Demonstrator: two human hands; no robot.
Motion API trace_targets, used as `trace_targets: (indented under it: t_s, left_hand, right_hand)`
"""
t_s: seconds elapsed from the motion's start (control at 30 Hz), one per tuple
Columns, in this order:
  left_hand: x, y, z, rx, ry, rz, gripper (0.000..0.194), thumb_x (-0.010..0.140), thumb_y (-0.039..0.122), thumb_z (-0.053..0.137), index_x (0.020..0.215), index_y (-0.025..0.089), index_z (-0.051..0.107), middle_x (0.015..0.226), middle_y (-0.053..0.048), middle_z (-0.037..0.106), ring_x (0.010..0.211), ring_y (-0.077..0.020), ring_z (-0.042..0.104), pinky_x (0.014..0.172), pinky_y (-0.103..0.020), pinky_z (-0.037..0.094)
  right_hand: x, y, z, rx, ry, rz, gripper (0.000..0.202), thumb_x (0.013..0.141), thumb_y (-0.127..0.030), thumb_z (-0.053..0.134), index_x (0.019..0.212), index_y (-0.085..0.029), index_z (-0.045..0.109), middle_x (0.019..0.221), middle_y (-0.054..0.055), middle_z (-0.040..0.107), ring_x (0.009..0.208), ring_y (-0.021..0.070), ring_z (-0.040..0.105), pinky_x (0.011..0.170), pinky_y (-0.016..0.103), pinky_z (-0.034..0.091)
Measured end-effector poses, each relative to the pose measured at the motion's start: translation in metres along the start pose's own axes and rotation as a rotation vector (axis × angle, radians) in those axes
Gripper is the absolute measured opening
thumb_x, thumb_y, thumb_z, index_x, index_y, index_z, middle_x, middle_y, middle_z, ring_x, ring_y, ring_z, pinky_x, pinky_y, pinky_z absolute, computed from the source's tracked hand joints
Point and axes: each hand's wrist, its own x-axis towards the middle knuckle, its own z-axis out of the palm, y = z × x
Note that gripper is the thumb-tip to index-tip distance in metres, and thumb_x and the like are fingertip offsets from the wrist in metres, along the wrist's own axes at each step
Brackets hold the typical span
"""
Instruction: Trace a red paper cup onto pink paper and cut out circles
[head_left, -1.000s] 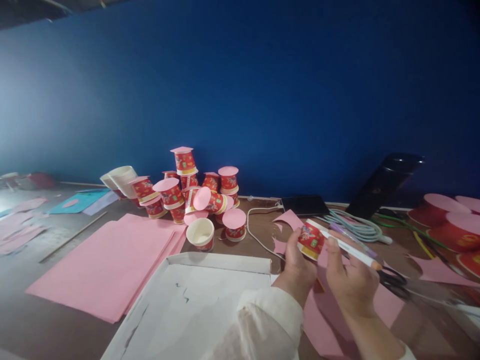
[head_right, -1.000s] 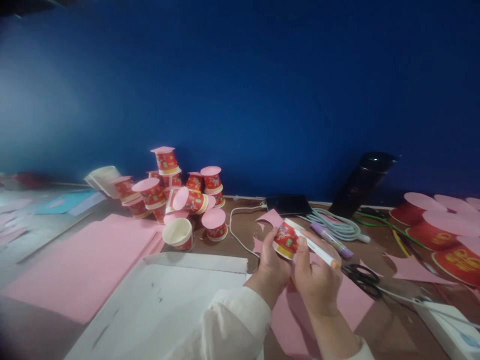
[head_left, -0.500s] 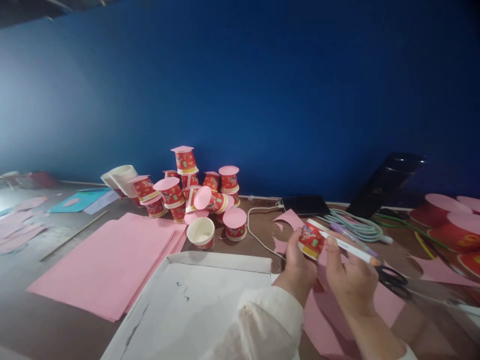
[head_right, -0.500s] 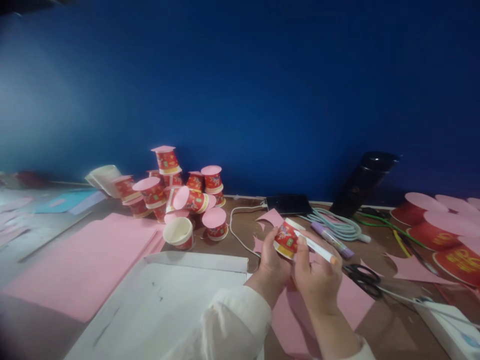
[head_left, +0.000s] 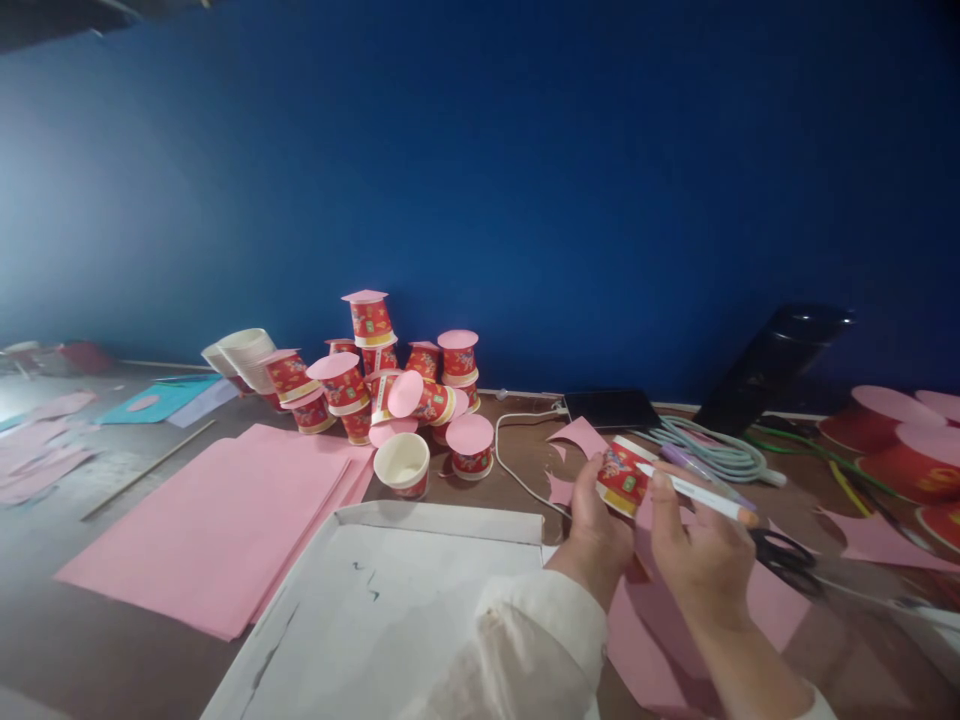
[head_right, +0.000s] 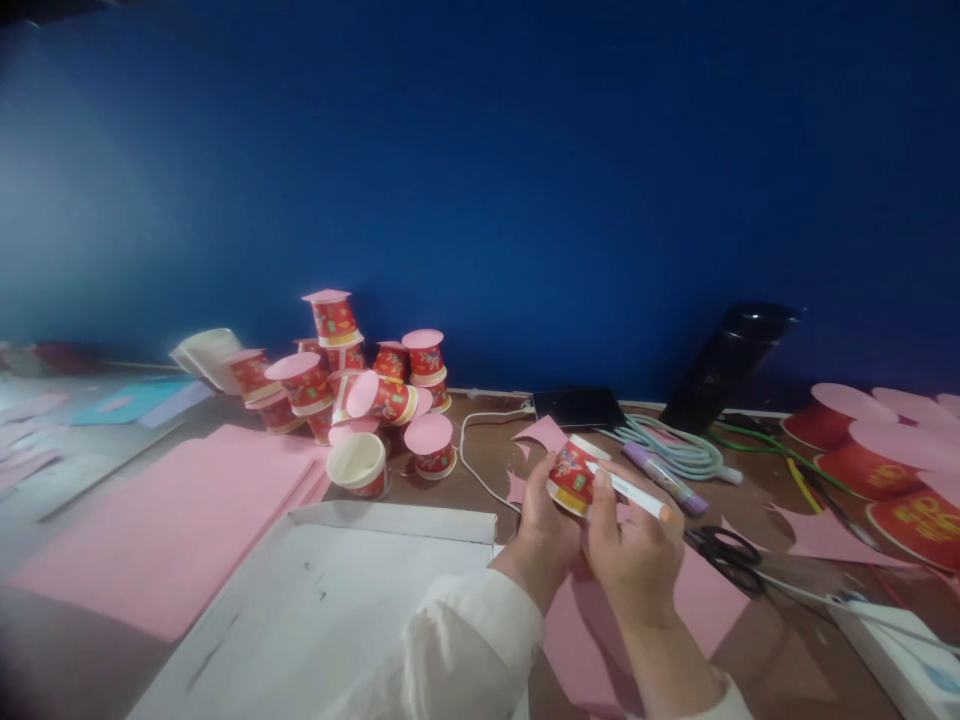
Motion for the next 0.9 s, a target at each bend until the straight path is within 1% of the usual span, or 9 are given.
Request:
trace_targets:
  t_s: [0.1, 0.2, 0.47, 0.57, 0.67, 0.8, 0.9]
  left_hand:
    - [-0.0010, 0.0003, 0.0010, 0.000, -0.016, -0.002, 0.029, 0.090, 0.033, 0.063, 0.100, 0.009, 0.076, 0.104, -0.017, 0.078, 0.097, -0.0265, 0.076, 0.092, -0.033, 0.058]
    - [-0.0013, 0.0008, 0.0018, 0.003, -0.010, -0.008, 0.028, 0.090, 0.033, 0.063, 0.100, 0.010, 0.076, 0.102, -0.016, 0.078, 0.097, -0.0272, 0.075, 0.091, -0.035, 0.059]
    - [0.0002, 0.0006, 0.0008, -0.004, -0.021, -0.019, 0.034, 0.091, 0.034, 0.061, 0.101, 0.005, 0.076, 0.106, -0.019, 0.077, 0.099, -0.0251, 0.075, 0.093, -0.029, 0.057]
    - [0.0015, -0.0001, -0.0006, -0.004, -0.046, -0.014, 0.033, 0.091, 0.034, 0.060, 0.101, 0.007, 0.076, 0.107, -0.018, 0.077, 0.102, -0.0263, 0.075, 0.094, -0.031, 0.057]
    - [0.0022, -0.0003, -0.0008, -0.004, -0.046, -0.020, 0.032, 0.091, 0.034, 0.060, 0.101, 0.008, 0.076, 0.107, -0.017, 0.078, 0.104, -0.0272, 0.074, 0.094, -0.034, 0.058]
    - [0.0011, 0.0002, 0.0006, -0.013, -0.031, -0.017, 0.029, 0.088, 0.031, 0.062, 0.099, 0.008, 0.076, 0.105, -0.018, 0.077, 0.097, -0.0253, 0.075, 0.093, -0.031, 0.057]
    - [-0.0007, 0.0008, 0.0017, -0.020, -0.048, -0.014, 0.026, 0.085, 0.025, 0.063, 0.097, 0.006, 0.075, 0.099, -0.017, 0.077, 0.092, -0.0239, 0.075, 0.091, -0.029, 0.057]
  right_hand:
    - [-0.0028, 0.0023, 0.0013, 0.010, 0.002, -0.004, 0.020, 0.096, -0.029, 0.063, 0.103, -0.014, 0.077, 0.089, 0.012, 0.080, 0.084, 0.0252, 0.076, 0.079, 0.034, 0.057]
    - [-0.0046, 0.0031, 0.0022, 0.019, -0.018, 0.025, 0.022, 0.097, -0.030, 0.062, 0.103, -0.015, 0.077, 0.090, 0.012, 0.081, 0.084, 0.0258, 0.076, 0.079, 0.035, 0.057]
    - [0.0015, -0.0019, -0.0021, 0.028, -0.044, -0.006, 0.020, 0.098, -0.027, 0.061, 0.100, -0.014, 0.076, 0.090, 0.012, 0.081, 0.084, 0.0238, 0.076, 0.078, 0.032, 0.056]
    - [0.0015, -0.0020, -0.0025, 0.016, -0.037, -0.024, 0.020, 0.098, -0.027, 0.061, 0.100, -0.014, 0.076, 0.088, 0.011, 0.080, 0.083, 0.0244, 0.075, 0.078, 0.033, 0.055]
    - [0.0001, -0.0006, -0.0018, 0.011, -0.052, -0.006, 0.021, 0.098, -0.029, 0.060, 0.101, -0.016, 0.076, 0.089, 0.011, 0.080, 0.083, 0.0248, 0.074, 0.077, 0.034, 0.054]
    - [-0.0002, 0.0006, -0.0012, 0.025, -0.047, -0.003, 0.021, 0.098, -0.028, 0.061, 0.102, -0.014, 0.076, 0.090, 0.012, 0.081, 0.084, 0.0254, 0.075, 0.079, 0.034, 0.056]
    - [0.0006, -0.0005, -0.0017, 0.014, -0.045, -0.002, 0.022, 0.098, -0.029, 0.060, 0.101, -0.014, 0.077, 0.089, 0.012, 0.081, 0.083, 0.0258, 0.077, 0.078, 0.034, 0.058]
